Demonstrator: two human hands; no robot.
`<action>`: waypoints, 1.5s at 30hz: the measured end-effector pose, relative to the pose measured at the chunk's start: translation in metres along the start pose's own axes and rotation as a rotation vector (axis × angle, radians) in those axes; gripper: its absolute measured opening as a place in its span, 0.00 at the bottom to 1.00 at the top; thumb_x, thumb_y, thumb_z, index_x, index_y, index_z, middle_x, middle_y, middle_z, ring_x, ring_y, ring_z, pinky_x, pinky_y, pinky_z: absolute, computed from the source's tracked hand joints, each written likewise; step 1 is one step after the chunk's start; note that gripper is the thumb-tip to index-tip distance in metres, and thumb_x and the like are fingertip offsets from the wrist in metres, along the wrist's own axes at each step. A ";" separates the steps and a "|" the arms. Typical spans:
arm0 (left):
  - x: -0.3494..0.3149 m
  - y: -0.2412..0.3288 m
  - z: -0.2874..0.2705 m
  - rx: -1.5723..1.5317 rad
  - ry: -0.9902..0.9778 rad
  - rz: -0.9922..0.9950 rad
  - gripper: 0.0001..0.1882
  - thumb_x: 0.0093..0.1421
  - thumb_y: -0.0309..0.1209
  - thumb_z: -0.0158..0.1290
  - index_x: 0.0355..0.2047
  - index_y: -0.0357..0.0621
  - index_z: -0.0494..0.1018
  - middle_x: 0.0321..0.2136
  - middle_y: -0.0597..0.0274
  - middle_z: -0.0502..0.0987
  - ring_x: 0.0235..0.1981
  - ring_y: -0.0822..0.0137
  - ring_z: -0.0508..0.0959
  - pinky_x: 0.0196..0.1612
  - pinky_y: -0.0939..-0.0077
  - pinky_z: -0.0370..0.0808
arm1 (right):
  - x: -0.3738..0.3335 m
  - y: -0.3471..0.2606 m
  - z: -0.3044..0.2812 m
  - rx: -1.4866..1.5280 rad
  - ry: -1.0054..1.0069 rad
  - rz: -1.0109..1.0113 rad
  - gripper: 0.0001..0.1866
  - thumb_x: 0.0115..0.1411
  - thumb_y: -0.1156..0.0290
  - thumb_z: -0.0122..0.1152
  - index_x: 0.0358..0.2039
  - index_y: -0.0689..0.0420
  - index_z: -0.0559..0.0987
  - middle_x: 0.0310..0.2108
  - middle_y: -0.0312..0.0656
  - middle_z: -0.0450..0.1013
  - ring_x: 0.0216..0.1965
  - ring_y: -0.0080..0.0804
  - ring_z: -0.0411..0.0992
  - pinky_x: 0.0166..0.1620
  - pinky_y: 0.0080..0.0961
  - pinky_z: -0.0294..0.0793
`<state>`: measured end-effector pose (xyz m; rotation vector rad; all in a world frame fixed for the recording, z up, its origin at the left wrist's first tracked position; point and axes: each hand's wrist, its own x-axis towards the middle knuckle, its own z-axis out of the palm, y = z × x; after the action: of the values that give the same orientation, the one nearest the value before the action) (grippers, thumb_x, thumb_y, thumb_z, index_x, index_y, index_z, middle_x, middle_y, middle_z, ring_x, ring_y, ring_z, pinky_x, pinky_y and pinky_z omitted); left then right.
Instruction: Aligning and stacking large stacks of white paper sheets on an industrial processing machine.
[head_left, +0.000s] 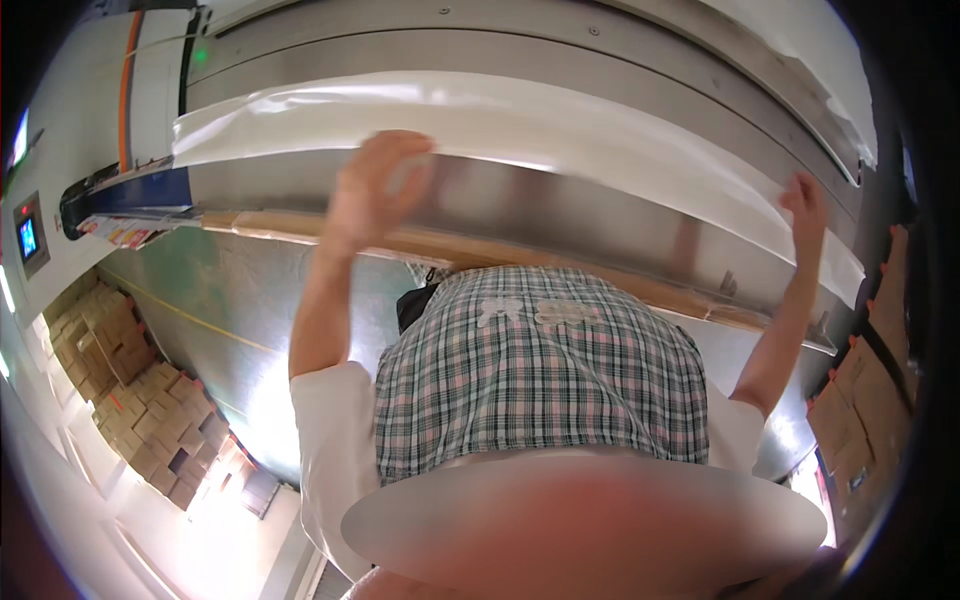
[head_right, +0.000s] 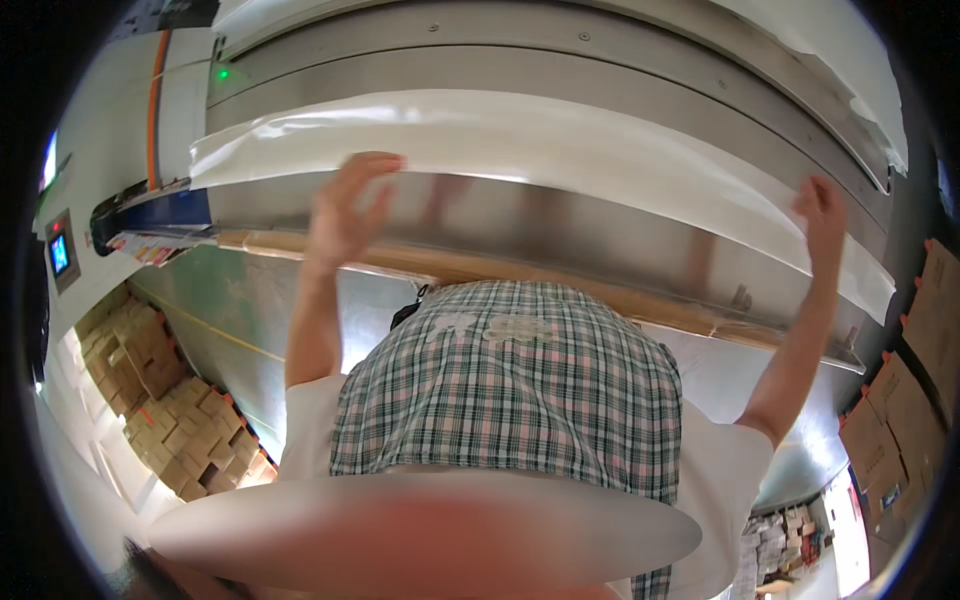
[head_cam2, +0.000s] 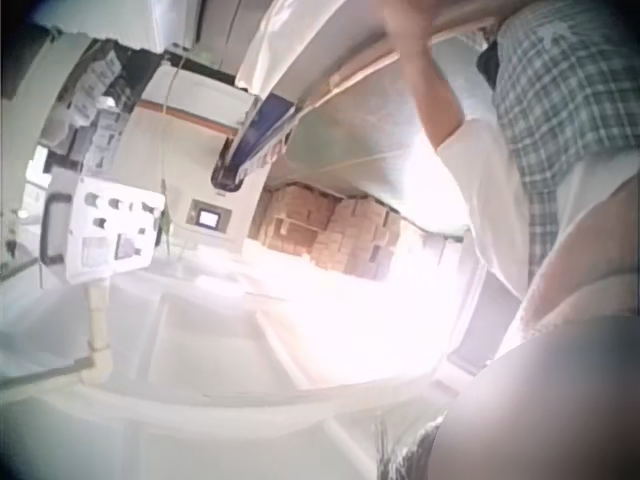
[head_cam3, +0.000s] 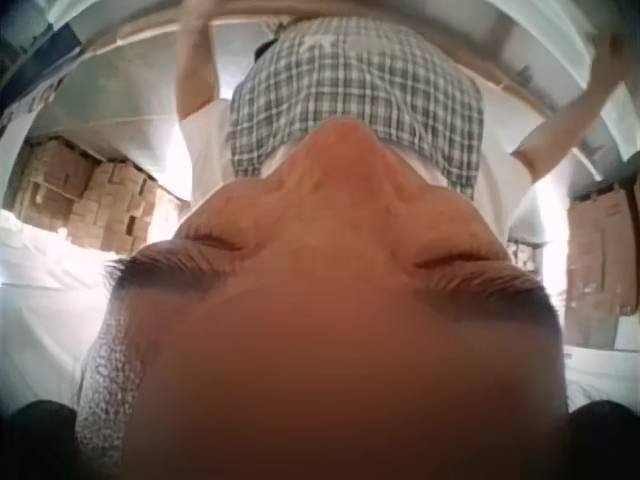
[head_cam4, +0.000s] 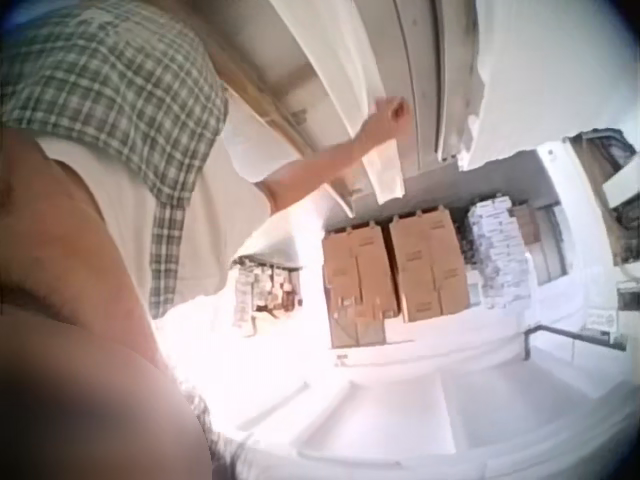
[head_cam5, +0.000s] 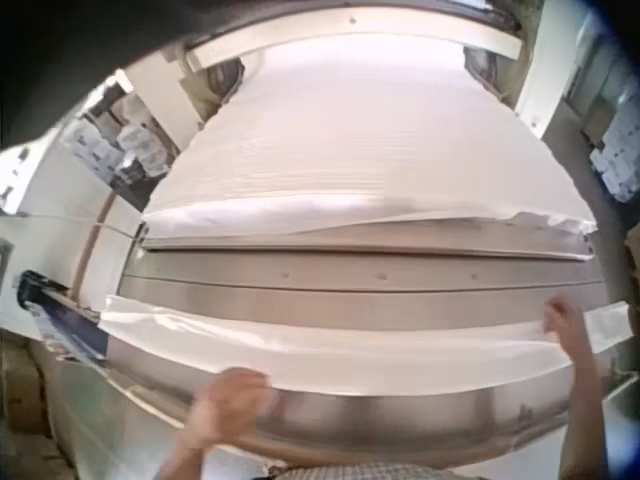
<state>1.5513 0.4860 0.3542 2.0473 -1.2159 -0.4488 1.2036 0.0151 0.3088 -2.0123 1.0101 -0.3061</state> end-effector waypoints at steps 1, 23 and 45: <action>0.001 0.010 0.012 0.100 -0.035 0.082 0.15 0.49 0.30 0.53 0.40 0.45 0.69 0.40 0.58 0.71 0.46 0.60 0.69 0.50 0.67 0.63 | -0.002 -0.035 0.028 0.039 -0.098 -0.038 0.10 0.58 0.68 0.50 0.37 0.61 0.71 0.23 0.34 0.65 0.24 0.17 0.65 0.28 0.14 0.66; -0.089 -0.287 -0.200 1.025 0.405 -0.443 0.22 0.57 0.51 0.40 0.51 0.63 0.63 0.55 0.57 0.59 0.58 0.55 0.54 0.57 0.47 0.48 | -0.052 -0.337 0.407 -0.270 -0.390 -0.814 0.12 0.47 0.70 0.57 0.32 0.60 0.72 0.31 0.44 0.70 0.32 0.41 0.69 0.34 0.30 0.68; -0.109 -0.335 -0.286 0.008 0.495 -0.565 0.18 0.50 0.25 0.52 0.44 0.41 0.68 0.20 0.62 0.74 0.21 0.74 0.74 0.26 0.82 0.70 | -0.071 -0.431 0.528 -0.230 -0.382 -1.287 0.16 0.38 0.80 0.58 0.31 0.56 0.72 0.41 0.37 0.68 0.45 0.35 0.64 0.45 0.31 0.64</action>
<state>1.8777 0.7966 0.3052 2.3099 -0.3419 -0.1662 1.6756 0.5112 0.3283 -2.5457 -0.6189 -0.4397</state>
